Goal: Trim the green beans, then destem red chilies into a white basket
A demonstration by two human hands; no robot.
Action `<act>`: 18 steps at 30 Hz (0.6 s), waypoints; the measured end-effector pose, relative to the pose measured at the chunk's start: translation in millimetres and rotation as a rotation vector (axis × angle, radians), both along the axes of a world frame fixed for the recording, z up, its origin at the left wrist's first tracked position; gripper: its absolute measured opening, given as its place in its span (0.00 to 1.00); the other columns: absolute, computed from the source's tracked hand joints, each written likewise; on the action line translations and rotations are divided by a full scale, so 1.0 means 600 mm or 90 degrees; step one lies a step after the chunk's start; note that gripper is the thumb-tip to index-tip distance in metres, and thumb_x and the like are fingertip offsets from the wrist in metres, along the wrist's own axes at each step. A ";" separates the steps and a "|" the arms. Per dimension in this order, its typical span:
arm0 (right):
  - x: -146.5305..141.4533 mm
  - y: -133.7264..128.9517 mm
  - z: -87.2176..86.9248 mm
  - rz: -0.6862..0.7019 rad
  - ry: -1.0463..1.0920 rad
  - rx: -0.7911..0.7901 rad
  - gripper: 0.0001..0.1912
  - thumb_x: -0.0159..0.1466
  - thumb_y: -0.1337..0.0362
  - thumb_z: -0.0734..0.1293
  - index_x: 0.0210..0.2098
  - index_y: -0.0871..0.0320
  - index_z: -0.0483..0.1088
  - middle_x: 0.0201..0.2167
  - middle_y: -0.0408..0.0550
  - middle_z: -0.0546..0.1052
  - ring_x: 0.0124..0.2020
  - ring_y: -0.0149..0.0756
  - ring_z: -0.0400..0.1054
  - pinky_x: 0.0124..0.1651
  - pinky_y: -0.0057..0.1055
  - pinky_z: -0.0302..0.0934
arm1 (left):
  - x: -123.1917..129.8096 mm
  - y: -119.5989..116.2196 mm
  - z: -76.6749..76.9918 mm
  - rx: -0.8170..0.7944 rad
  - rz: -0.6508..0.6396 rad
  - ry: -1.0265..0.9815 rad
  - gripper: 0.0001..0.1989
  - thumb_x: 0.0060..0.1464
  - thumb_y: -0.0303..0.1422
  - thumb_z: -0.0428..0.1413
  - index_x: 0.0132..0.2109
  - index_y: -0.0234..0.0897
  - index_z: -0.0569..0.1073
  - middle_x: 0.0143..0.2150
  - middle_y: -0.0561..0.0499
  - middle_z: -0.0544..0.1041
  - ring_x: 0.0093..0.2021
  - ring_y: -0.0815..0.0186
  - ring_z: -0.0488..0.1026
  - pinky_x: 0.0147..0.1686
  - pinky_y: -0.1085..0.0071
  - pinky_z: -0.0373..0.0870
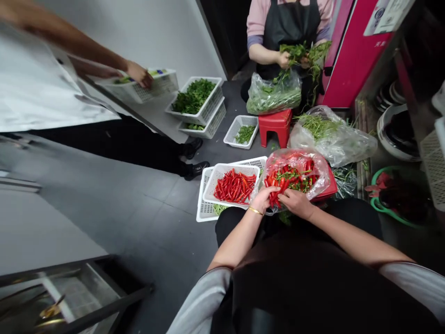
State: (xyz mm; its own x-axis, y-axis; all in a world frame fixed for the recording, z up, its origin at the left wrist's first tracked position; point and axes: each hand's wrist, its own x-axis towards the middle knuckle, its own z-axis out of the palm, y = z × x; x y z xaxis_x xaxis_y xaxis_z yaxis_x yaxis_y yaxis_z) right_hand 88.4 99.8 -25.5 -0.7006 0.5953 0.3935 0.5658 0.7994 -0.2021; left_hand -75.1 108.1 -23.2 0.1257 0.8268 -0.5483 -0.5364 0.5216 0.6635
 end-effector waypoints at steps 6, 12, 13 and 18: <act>0.002 -0.005 0.000 0.110 0.163 -0.215 0.10 0.69 0.59 0.61 0.37 0.57 0.70 0.37 0.52 0.74 0.38 0.38 0.68 0.44 0.35 0.63 | -0.003 -0.020 0.015 0.075 0.017 0.077 0.24 0.27 0.28 0.72 0.37 0.31 0.76 0.34 0.47 0.81 0.37 0.59 0.78 0.44 0.63 0.74; 0.020 0.060 0.028 -0.139 0.332 -0.729 0.29 0.68 0.39 0.49 0.24 0.54 0.58 0.12 0.36 0.57 0.14 0.30 0.54 0.22 0.29 0.58 | -0.009 -0.015 0.046 0.158 -0.072 0.101 0.24 0.29 0.28 0.72 0.38 0.29 0.77 0.34 0.45 0.80 0.32 0.63 0.77 0.40 0.65 0.74; 0.017 0.070 0.036 -0.136 0.293 -0.728 0.30 0.69 0.40 0.48 0.23 0.54 0.59 0.12 0.37 0.58 0.14 0.31 0.55 0.22 0.29 0.57 | -0.009 -0.016 0.051 0.168 -0.098 0.096 0.24 0.29 0.28 0.72 0.38 0.29 0.77 0.34 0.45 0.80 0.32 0.62 0.77 0.39 0.65 0.74; 0.001 0.101 0.071 -0.200 -0.051 -0.296 0.26 0.72 0.52 0.51 0.34 0.62 0.72 0.33 0.57 0.79 0.36 0.41 0.73 0.36 0.29 0.60 | 0.001 -0.022 0.054 0.084 -0.075 0.052 0.23 0.32 0.28 0.71 0.39 0.30 0.76 0.31 0.46 0.80 0.32 0.61 0.78 0.38 0.65 0.75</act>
